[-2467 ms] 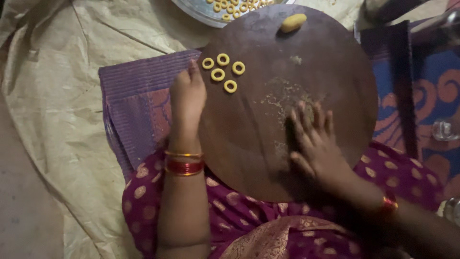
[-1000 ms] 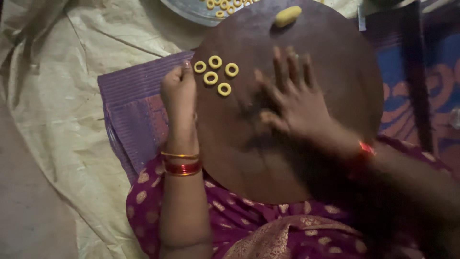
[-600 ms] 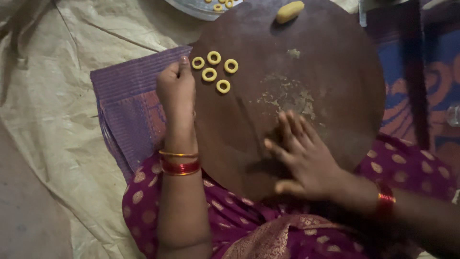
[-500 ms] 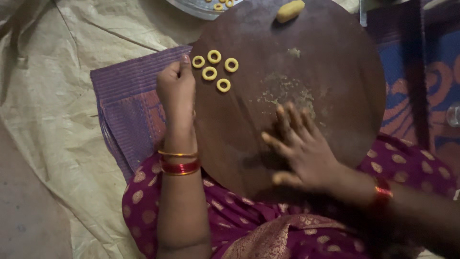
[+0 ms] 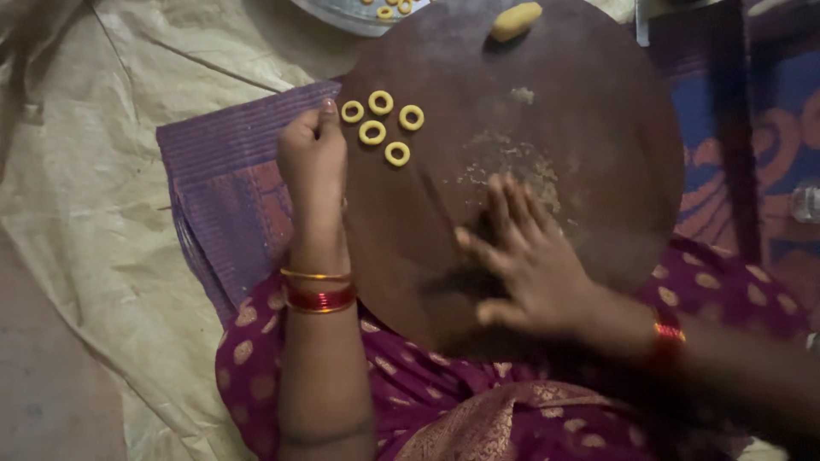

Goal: The person rolls small pieces of yellow dough into thin strips on a wooden board, then joins the ends to form rings. The rings are placed on the board as they are completed.

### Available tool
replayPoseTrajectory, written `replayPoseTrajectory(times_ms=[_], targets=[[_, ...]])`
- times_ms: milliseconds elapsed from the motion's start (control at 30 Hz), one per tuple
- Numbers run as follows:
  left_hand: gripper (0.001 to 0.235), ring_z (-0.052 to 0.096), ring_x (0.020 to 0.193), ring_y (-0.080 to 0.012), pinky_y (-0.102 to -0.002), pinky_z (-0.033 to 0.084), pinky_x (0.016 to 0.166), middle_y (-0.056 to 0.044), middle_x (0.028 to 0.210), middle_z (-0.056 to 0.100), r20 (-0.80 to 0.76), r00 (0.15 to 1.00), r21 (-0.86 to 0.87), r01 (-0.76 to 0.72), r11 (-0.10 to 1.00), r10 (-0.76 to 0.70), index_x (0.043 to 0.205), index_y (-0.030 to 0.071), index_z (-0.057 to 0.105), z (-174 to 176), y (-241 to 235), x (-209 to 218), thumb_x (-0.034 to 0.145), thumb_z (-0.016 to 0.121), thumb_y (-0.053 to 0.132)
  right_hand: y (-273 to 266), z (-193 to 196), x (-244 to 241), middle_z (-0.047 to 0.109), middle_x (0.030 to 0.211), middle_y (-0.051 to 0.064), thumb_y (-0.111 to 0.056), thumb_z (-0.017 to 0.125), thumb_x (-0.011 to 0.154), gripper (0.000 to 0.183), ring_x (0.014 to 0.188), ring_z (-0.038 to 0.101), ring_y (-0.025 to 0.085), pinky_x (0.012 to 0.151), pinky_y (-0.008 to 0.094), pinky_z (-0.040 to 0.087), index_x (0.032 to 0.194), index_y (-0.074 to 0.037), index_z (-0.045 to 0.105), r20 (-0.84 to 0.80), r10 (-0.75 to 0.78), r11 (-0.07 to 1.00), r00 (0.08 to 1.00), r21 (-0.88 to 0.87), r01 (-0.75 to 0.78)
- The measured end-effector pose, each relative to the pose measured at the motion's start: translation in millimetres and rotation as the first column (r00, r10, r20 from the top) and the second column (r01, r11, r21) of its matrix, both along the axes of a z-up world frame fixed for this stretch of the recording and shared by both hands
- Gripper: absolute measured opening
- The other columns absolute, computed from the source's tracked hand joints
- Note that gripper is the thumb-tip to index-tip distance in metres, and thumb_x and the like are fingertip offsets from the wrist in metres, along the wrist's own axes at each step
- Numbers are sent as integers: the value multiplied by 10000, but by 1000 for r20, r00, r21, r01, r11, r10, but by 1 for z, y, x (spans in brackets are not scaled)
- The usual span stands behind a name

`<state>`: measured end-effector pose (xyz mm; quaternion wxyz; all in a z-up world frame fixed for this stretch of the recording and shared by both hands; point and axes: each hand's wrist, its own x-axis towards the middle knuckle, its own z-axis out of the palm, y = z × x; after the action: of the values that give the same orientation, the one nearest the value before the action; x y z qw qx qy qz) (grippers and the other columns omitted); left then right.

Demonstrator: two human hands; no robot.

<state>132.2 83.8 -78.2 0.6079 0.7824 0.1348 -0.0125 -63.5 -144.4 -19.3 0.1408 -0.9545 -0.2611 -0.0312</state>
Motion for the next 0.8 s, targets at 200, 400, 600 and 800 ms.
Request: replayPoseTrajectory(times_ms=[200,400,600,800], targets=[[427,372,519,-84,-326,351,486,-13,562,487,-47,999,-9,1,1000,-1,718,-8,615,6,1,-1,1034,624,278,0,-1,47,-136,1699,213,-819,96,975,903,1585,-165,367,1274,533,-145,1692,-271,129,97,-54,994,994,-94,63],[427,350,481,-94,-339,303,462,11,550,440,-102,995,-113,-16,993,4,725,-4,603,13,0,-2,1049,604,274,-10,12,140,-44,1688,235,-842,184,963,937,1551,-89,379,1204,597,-132,1720,-290,229,-76,-284,928,956,-275,253],[361,393,480,-67,-314,368,484,34,532,469,-46,999,-65,20,998,-23,737,66,648,12,0,-2,1031,592,268,-3,8,43,-37,1693,251,-842,187,1007,913,1588,-95,363,1253,581,-116,1669,-221,283,87,-32,993,996,-110,42],[451,365,522,-83,-327,359,507,8,558,433,-39,998,-23,40,999,-41,696,-3,541,19,-1,-4,1063,588,254,-30,1,-30,-22,1703,222,-777,156,1019,901,1580,-86,370,1250,580,-103,1667,-153,205,-60,-85,996,995,1,85]])
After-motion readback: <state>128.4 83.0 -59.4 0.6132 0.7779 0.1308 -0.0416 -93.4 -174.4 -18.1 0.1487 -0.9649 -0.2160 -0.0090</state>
